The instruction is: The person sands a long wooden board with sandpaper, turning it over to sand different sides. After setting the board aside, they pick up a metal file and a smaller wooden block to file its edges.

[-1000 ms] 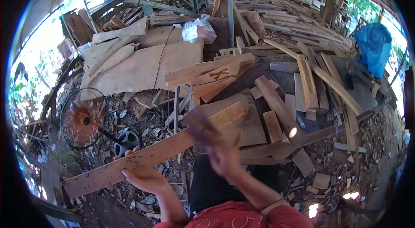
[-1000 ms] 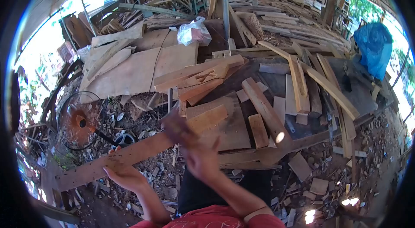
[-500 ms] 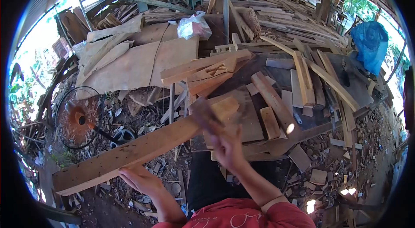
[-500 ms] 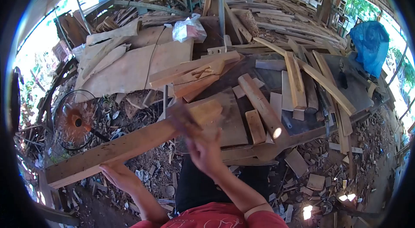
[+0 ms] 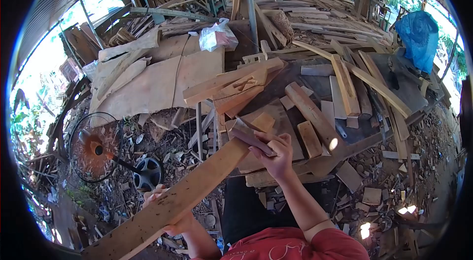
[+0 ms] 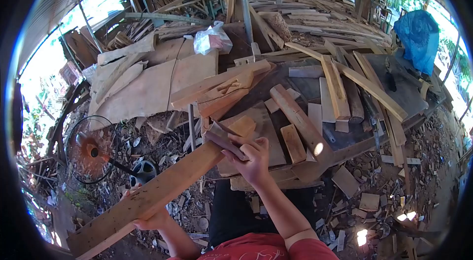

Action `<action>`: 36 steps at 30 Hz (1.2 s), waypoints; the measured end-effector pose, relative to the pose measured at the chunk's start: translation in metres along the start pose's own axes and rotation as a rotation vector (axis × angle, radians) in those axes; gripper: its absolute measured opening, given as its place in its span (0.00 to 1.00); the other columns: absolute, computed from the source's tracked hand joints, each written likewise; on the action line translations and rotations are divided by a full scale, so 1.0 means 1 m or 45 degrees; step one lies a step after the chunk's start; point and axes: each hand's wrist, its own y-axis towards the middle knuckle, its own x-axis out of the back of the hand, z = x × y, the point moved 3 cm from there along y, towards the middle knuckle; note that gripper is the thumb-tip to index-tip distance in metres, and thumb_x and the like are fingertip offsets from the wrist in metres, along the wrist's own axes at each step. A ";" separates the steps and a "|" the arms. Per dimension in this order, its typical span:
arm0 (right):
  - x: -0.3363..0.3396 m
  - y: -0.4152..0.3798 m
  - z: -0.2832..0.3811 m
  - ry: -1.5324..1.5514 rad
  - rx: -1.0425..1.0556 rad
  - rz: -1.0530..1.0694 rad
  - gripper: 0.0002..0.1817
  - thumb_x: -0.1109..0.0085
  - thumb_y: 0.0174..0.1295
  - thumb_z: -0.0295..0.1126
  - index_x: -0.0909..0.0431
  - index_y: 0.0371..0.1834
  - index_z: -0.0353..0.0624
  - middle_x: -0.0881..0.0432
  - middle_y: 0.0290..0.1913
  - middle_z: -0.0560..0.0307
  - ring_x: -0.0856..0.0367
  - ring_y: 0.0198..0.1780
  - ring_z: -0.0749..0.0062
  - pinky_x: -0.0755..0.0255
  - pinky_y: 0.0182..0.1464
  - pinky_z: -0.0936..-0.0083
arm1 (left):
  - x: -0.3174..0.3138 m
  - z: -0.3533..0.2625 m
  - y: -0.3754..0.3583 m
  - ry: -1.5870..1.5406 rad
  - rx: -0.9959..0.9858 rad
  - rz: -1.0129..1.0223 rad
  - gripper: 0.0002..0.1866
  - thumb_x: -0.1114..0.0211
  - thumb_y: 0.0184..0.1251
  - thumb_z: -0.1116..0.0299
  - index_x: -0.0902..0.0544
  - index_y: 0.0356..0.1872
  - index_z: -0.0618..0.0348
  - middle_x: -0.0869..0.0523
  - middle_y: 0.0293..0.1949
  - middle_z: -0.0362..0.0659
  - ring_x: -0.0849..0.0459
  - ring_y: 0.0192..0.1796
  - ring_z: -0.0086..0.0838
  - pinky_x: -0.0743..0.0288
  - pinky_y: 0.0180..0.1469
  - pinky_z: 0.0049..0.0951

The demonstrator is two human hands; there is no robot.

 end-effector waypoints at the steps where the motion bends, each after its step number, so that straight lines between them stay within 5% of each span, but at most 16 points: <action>1: 0.001 0.001 0.002 0.040 -0.010 0.066 0.17 0.30 0.45 0.34 0.34 0.15 0.46 0.17 0.43 0.59 0.21 0.32 0.74 0.42 0.44 0.72 | -0.010 -0.005 0.002 0.034 0.027 -0.060 0.40 0.49 0.54 0.33 0.33 0.53 0.63 0.29 0.47 0.48 0.28 0.48 0.38 0.32 0.51 0.39; 6: -0.003 0.009 0.007 0.313 -0.032 0.101 0.14 0.31 0.45 0.32 0.31 0.17 0.45 0.18 0.38 0.60 0.24 0.32 0.68 0.42 0.42 0.74 | -0.016 -0.003 0.005 -0.077 0.039 -0.197 0.40 0.52 0.53 0.30 0.30 0.47 0.64 0.29 0.39 0.45 0.31 0.38 0.35 0.32 0.39 0.35; 8: -0.008 0.009 0.008 0.344 0.029 0.117 0.11 0.33 0.47 0.33 0.24 0.28 0.43 0.20 0.38 0.59 0.25 0.37 0.66 0.42 0.43 0.73 | -0.018 -0.006 0.009 0.013 -0.114 -0.022 0.41 0.54 0.53 0.30 0.30 0.45 0.65 0.29 0.36 0.44 0.35 0.33 0.33 0.36 0.34 0.35; 11: -0.010 0.011 0.001 0.157 0.155 0.225 0.14 0.36 0.51 0.34 0.22 0.39 0.41 0.22 0.39 0.59 0.27 0.41 0.66 0.41 0.46 0.68 | -0.013 -0.007 0.012 -0.113 -0.166 0.234 0.39 0.47 0.53 0.34 0.28 0.50 0.63 0.29 0.46 0.46 0.27 0.46 0.36 0.33 0.48 0.36; 15: -0.017 0.009 -0.003 0.079 0.163 0.297 0.14 0.40 0.55 0.35 0.21 0.42 0.42 0.21 0.45 0.58 0.26 0.47 0.64 0.43 0.54 0.62 | -0.023 -0.010 0.012 -0.142 -0.119 0.233 0.38 0.47 0.53 0.34 0.27 0.50 0.62 0.30 0.45 0.44 0.27 0.45 0.35 0.33 0.47 0.35; 17: -0.023 0.007 -0.008 0.112 0.000 0.287 0.14 0.43 0.57 0.35 0.21 0.45 0.43 0.23 0.51 0.58 0.28 0.56 0.62 0.50 0.63 0.54 | -0.029 -0.012 0.011 0.118 -0.145 -0.102 0.41 0.58 0.55 0.29 0.30 0.40 0.65 0.29 0.35 0.42 0.35 0.30 0.33 0.38 0.32 0.34; 21: -0.025 -0.004 -0.009 0.152 -0.102 0.444 0.16 0.45 0.58 0.34 0.24 0.51 0.46 0.25 0.57 0.59 0.32 0.62 0.63 0.58 0.66 0.49 | -0.029 -0.013 0.008 0.121 -0.149 -0.187 0.40 0.58 0.55 0.29 0.30 0.40 0.65 0.30 0.34 0.44 0.33 0.30 0.34 0.37 0.32 0.33; 23: -0.016 0.001 0.035 0.333 0.101 0.566 0.18 0.46 0.58 0.32 0.26 0.54 0.47 0.25 0.56 0.61 0.31 0.61 0.65 0.59 0.66 0.47 | -0.030 -0.013 0.008 -0.226 -0.078 0.051 0.37 0.48 0.53 0.35 0.27 0.48 0.61 0.29 0.42 0.43 0.27 0.42 0.34 0.37 0.47 0.37; 26: -0.009 0.002 0.077 0.443 0.307 0.637 0.17 0.53 0.61 0.34 0.25 0.53 0.43 0.22 0.53 0.54 0.30 0.61 0.67 0.70 0.70 0.56 | -0.033 -0.015 0.011 -0.189 -0.123 0.155 0.37 0.49 0.53 0.33 0.27 0.47 0.61 0.28 0.40 0.44 0.28 0.39 0.34 0.37 0.43 0.38; 27: -0.009 0.000 0.073 0.453 0.308 0.660 0.17 0.53 0.61 0.34 0.25 0.53 0.43 0.22 0.53 0.54 0.30 0.61 0.67 0.70 0.70 0.56 | -0.033 -0.015 0.011 -0.171 -0.118 0.139 0.37 0.49 0.53 0.33 0.27 0.47 0.61 0.28 0.40 0.44 0.28 0.39 0.34 0.37 0.43 0.38; 29: -0.011 0.002 0.047 0.304 0.064 0.579 0.18 0.47 0.57 0.29 0.24 0.53 0.46 0.23 0.54 0.60 0.30 0.60 0.66 0.54 0.65 0.53 | -0.033 -0.016 0.015 -0.159 -0.189 0.229 0.38 0.51 0.53 0.33 0.27 0.46 0.61 0.29 0.36 0.44 0.30 0.36 0.32 0.39 0.41 0.36; 31: -0.017 0.005 0.003 0.573 -0.204 0.307 0.15 0.48 0.60 0.32 0.23 0.50 0.45 0.20 0.50 0.61 0.26 0.55 0.65 0.50 0.64 0.59 | -0.029 -0.015 0.020 -0.128 -0.235 0.273 0.37 0.52 0.53 0.33 0.27 0.46 0.62 0.30 0.35 0.43 0.30 0.36 0.32 0.40 0.40 0.35; 33: -0.016 -0.001 -0.053 0.394 -0.675 0.261 0.14 0.51 0.62 0.33 0.21 0.48 0.44 0.18 0.44 0.59 0.22 0.48 0.61 0.44 0.60 0.61 | -0.026 -0.011 0.020 -0.101 -0.270 0.321 0.37 0.53 0.54 0.34 0.27 0.45 0.62 0.31 0.34 0.43 0.31 0.35 0.31 0.41 0.39 0.35; 36: -0.008 0.025 -0.047 0.189 -0.439 0.372 0.14 0.54 0.63 0.31 0.22 0.49 0.43 0.17 0.43 0.56 0.20 0.44 0.60 0.42 0.59 0.60 | -0.021 0.000 0.019 -0.109 -0.184 0.096 0.34 0.53 0.54 0.36 0.25 0.42 0.62 0.31 0.33 0.43 0.31 0.35 0.31 0.41 0.38 0.34</action>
